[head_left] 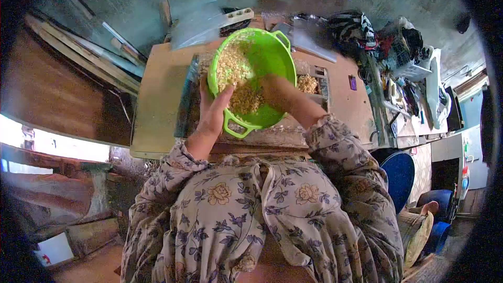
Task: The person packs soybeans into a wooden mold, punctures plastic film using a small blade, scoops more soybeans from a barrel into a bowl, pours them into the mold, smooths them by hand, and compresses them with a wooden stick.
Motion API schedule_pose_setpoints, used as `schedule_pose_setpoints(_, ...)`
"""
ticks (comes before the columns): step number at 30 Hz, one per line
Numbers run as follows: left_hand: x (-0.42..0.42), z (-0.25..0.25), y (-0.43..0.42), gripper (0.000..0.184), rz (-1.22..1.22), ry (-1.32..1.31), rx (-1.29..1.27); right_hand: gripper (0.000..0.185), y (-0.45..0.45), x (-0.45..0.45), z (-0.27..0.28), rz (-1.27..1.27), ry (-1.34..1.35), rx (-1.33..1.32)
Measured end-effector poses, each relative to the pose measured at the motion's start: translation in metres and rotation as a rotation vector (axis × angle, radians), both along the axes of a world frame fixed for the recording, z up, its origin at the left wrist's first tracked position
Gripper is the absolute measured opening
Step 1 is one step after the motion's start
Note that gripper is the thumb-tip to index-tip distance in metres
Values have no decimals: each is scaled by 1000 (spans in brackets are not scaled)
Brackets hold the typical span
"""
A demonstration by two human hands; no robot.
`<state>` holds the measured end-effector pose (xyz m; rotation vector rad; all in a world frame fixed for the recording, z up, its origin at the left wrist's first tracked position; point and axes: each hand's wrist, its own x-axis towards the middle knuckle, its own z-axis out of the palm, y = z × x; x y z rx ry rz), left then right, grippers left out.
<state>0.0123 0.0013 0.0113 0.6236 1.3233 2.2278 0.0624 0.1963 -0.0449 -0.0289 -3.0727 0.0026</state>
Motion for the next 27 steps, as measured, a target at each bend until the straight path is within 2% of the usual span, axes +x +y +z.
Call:
schedule_pose_setpoints(2,9,14,-2,66,27,72,-5,29,-37,12,48,-84,-296,-281)
schedule_pose_setpoints(4,11,10,-4,65,80,157,-95,34,-68,25,65,156,-139,-707)
schedule_pose_setpoints(5,8,4,-5,65,64,157,-94,38,-74,21,71,68,-280,-749)
schedule_pose_setpoints(7,0,-7,-7,63,3,-41,-166,34,-76,7,46,336,-6,-950)
schedule_pose_setpoints(8,-4,-16,-7,62,-18,-24,-167,34,-76,2,39,323,7,-949)
schedule_pose_setpoints(9,-6,-17,-8,61,-39,-8,-167,30,-78,-2,43,151,-148,-1081)
schedule_pose_setpoints(10,-4,-18,-10,60,-24,-108,-169,27,-77,-4,47,-23,-304,-1204)
schedule_pose_setpoints(11,-4,-17,-11,59,-29,-164,-134,27,-70,-6,49,-26,-293,-1204)
schedule_pose_setpoints(13,-4,-14,-12,58,-36,-221,-97,20,-49,-14,54,309,-149,-525)
schedule_pose_setpoints(14,-4,-12,-13,58,-63,-289,-61,20,-38,-17,55,309,-151,-523)
schedule_pose_setpoints(15,-4,-12,-15,58,-89,-358,-25,11,-26,-20,55,53,-190,-1159)
schedule_pose_setpoints(16,-6,-11,-17,60,-57,-395,-98,3,-17,-17,66,-243,-217,-1777)
schedule_pose_setpoints(18,-1,-2,-22,60,-46,-385,-99,6,10,2,103,-174,-106,-1823)
schedule_pose_setpoints(19,1,2,-24,61,-39,-375,-107,5,37,-3,94,-231,-63,-1803)
schedule_pose_setpoints(20,-12,-17,-26,59,-43,-428,-74,4,68,-8,62,141,181,-1405)
schedule_pose_setpoints(21,-18,-23,-28,59,-41,-430,-66,3,100,-14,30,371,521,-975)
schedule_pose_setpoints(23,-21,-30,-31,58,6,-345,13,4,137,-11,-11,176,361,-545)
schedule_pose_setpoints(25,-10,-11,-34,53,22,-405,28,6,155,-9,-28,-14,207,-122)
schedule_pose_setpoints(27,-2,-1,-38,47,40,-356,36,8,159,-7,-31,-106,128,88)
